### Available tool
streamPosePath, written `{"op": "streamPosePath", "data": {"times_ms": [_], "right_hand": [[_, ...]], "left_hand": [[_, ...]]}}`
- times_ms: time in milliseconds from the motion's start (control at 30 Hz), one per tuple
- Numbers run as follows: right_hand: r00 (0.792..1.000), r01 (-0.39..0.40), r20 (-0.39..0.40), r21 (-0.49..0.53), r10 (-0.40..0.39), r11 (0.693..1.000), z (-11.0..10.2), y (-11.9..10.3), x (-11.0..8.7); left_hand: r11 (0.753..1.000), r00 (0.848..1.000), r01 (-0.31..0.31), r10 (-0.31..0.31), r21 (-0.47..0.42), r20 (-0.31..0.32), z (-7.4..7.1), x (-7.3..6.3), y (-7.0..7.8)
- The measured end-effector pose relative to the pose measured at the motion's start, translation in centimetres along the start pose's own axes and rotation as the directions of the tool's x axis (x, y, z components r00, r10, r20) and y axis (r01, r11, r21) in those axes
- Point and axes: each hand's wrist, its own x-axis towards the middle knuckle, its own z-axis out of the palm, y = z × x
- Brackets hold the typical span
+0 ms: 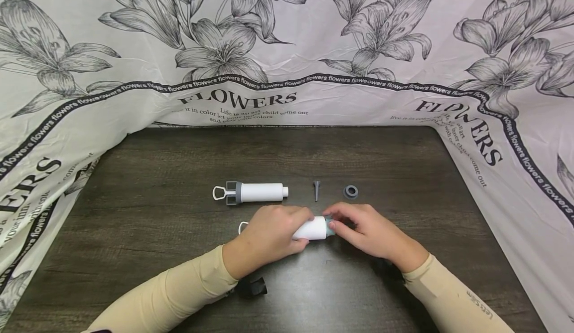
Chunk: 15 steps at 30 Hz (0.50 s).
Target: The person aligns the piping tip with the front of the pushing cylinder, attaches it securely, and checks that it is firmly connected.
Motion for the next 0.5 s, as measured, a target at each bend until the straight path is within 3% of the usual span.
{"op": "streamPosePath", "data": {"times_ms": [300, 500], "right_hand": [[0.996, 0.025, -0.086, -0.079, -0.032, 0.997, -0.16, -0.28, -0.08], [0.984, 0.122, -0.122, -0.061, -0.128, 0.991, -0.13, 0.01, -0.21]], "left_hand": [[1.000, 1.000, 0.007, -0.007, -0.007, -0.018, -0.05, -0.08, -0.09], [1.000, 1.000, 0.004, -0.005, -0.005, -0.030, -0.03, -0.13, -0.17]]}}
